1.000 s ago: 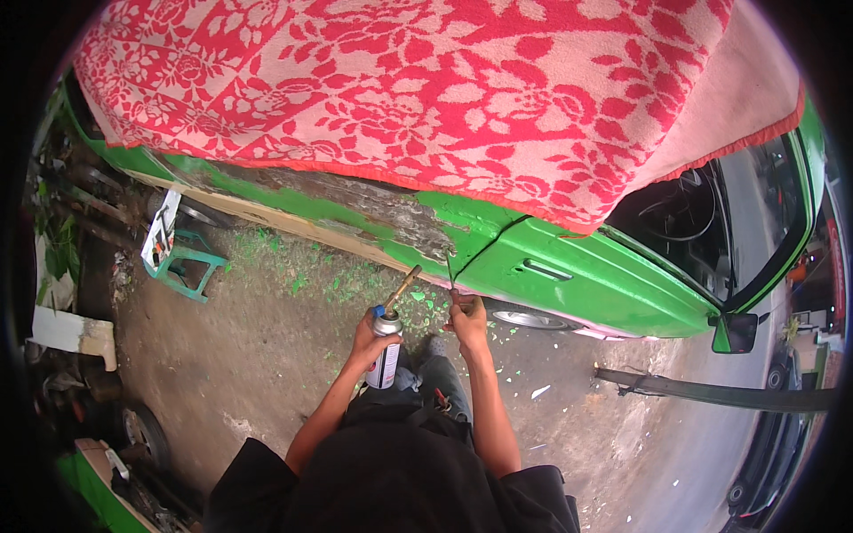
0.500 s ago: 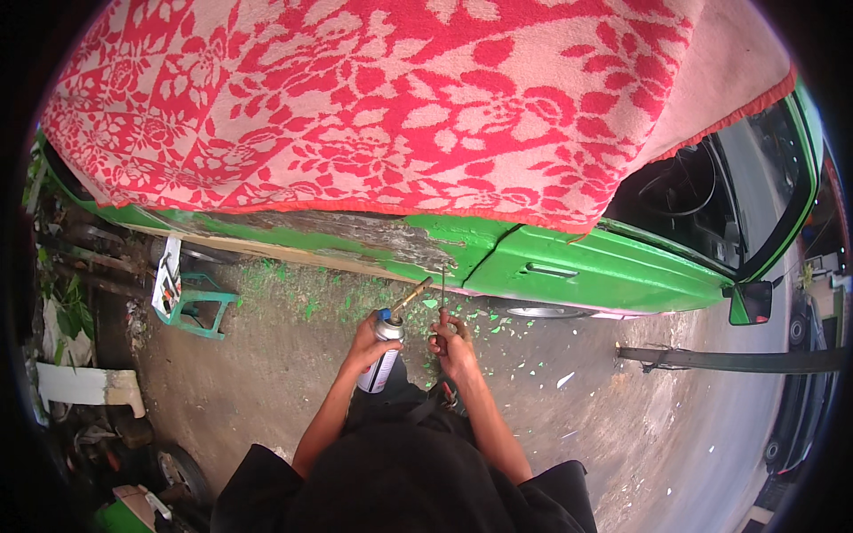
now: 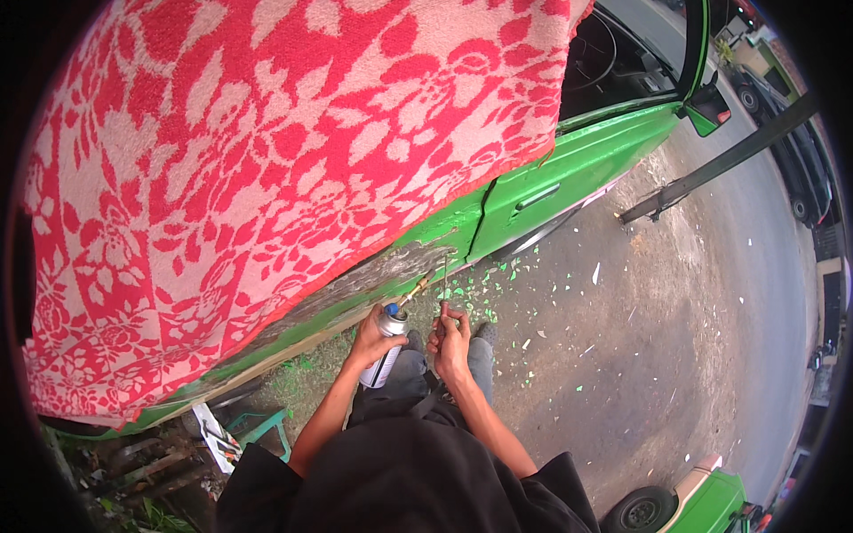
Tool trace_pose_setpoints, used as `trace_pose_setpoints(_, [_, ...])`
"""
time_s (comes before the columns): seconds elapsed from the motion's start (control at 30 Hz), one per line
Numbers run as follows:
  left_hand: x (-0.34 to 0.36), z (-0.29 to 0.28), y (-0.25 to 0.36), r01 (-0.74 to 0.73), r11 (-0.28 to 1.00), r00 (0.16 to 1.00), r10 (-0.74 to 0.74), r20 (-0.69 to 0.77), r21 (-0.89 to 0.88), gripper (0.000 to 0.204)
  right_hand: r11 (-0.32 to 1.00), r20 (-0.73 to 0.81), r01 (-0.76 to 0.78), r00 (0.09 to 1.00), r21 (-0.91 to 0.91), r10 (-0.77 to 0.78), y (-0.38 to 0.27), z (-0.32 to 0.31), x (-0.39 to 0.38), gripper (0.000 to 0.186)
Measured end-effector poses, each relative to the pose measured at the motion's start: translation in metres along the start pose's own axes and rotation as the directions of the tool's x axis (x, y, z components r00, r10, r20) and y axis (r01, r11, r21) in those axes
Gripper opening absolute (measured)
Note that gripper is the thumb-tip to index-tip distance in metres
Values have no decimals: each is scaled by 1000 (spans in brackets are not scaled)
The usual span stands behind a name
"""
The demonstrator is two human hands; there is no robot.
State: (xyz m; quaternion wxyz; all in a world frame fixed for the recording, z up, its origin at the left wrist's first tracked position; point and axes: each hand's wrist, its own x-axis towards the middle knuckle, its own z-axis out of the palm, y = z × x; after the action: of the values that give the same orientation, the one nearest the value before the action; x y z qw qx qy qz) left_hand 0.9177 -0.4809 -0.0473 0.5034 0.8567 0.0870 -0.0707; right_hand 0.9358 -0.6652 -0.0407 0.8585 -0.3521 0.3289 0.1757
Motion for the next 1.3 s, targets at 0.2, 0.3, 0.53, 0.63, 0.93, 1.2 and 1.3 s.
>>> trace_pose_setpoints(0.2, [22,-16,-8,8,1000,990,-11,142,16,64,994,-96,58,994,88,-50,23,29,0,12])
trace_pose_setpoints(0.3, [32,-21,-13,23,998,982,-33,184,54,64,987,-118,78,991,140,-62,30,40,1,13])
trace_pose_setpoints(0.53, [39,-31,-1,-16,992,979,-10,202,128,63,981,-261,153,958,118,-119,41,59,6,14])
trace_pose_setpoints(0.63, [39,-33,-4,-20,994,977,-3,212,107,62,981,-314,186,936,57,-159,45,63,9,14])
trace_pose_setpoints(0.93, [35,-34,-6,-35,994,977,13,213,102,57,975,-365,221,908,-1,-206,43,69,11,13])
trace_pose_setpoints(1.2, [35,-32,-8,-37,998,976,24,217,56,53,978,-373,210,909,19,-188,43,74,11,12])
trace_pose_setpoints(1.3, [35,-32,-12,-61,997,978,49,203,54,53,983,-365,178,919,41,-151,34,74,2,12])
